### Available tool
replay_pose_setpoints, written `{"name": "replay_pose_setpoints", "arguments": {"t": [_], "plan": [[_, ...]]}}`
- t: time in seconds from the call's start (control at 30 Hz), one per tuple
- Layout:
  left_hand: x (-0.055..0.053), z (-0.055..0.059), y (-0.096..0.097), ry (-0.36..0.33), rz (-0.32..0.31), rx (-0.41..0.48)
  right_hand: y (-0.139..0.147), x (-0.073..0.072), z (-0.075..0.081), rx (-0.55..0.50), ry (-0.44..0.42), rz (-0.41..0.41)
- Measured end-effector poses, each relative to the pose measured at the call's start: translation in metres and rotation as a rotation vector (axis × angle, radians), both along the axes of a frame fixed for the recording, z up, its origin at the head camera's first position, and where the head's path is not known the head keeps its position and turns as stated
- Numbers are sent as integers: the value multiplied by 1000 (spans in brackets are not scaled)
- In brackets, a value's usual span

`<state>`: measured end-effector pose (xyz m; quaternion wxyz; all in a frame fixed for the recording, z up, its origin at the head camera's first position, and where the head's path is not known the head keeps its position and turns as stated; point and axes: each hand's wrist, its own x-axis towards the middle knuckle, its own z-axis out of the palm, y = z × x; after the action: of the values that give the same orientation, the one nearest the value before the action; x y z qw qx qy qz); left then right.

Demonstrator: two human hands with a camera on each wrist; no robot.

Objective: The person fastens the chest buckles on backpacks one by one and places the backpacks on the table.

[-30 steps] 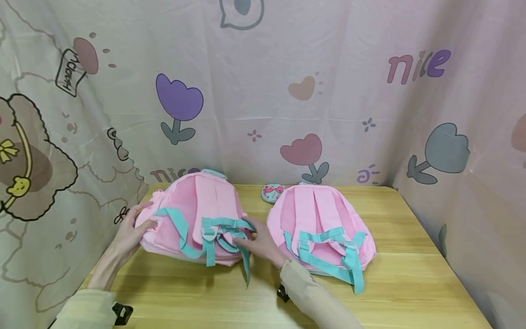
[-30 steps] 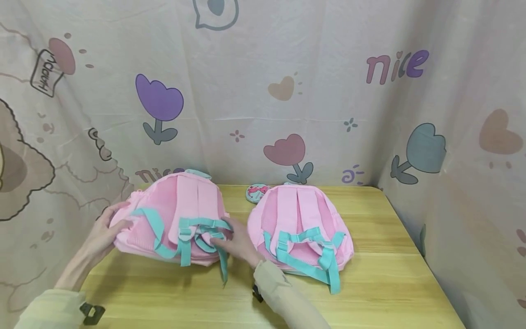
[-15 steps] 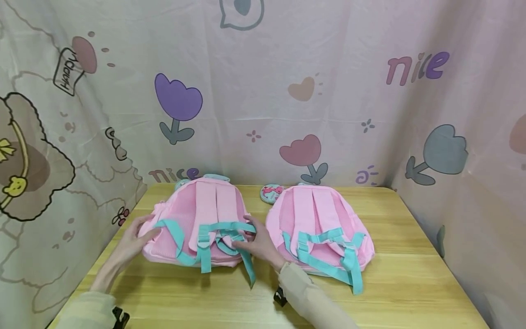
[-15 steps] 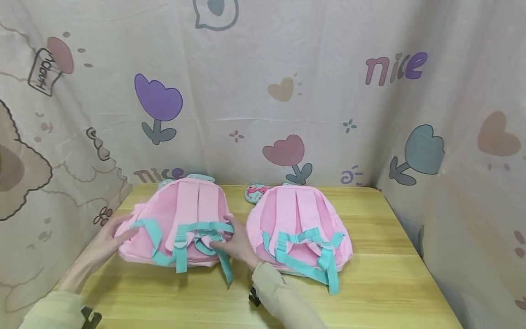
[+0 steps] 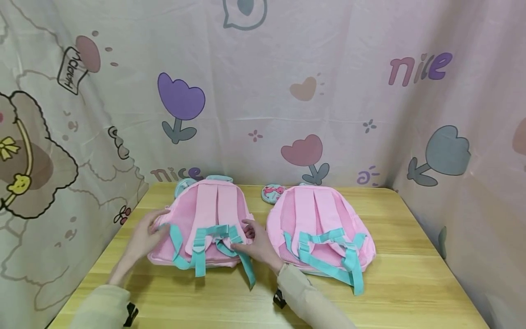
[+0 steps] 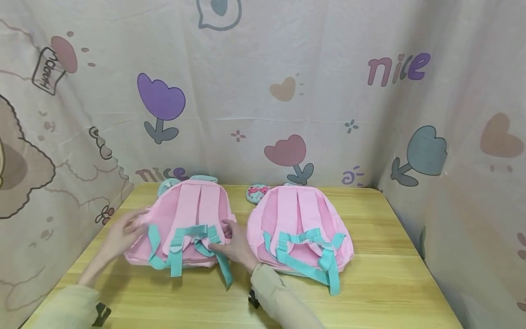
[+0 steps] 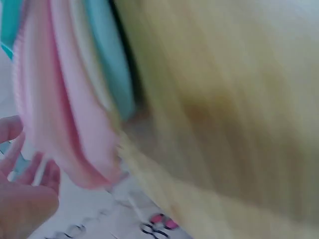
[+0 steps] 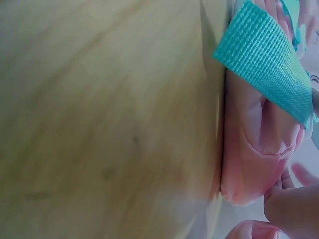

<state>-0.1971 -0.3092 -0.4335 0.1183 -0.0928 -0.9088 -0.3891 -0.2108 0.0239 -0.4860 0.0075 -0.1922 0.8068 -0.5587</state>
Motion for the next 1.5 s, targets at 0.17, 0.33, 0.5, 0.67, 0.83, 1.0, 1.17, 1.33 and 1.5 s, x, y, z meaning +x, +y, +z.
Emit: {"name": "replay_pose_setpoints", "arguments": {"t": [0.17,0.33,0.5,0.67,0.83,1.0,1.17,1.33,1.5], "plan": [[-7,9,26,39,-157,-13,1,1,1,55,47,17],[-13,15,46,-89,-307,-37,1,0,2,86,34,30],[-19,16,62,-226,-406,-30,1,-1,2,109,32,30],[-20,15,67,-381,-396,23,1,0,3,128,29,33],[-18,11,63,-469,-369,15,2,2,4,155,12,39],[-18,8,60,-517,-352,39,2,3,5,178,14,48],[-18,10,60,-585,-305,57,3,3,6,209,23,63],[-19,10,62,-505,-354,-32,4,2,8,222,19,79],[-19,8,61,-447,-419,-15,5,2,11,233,-3,86]]}}
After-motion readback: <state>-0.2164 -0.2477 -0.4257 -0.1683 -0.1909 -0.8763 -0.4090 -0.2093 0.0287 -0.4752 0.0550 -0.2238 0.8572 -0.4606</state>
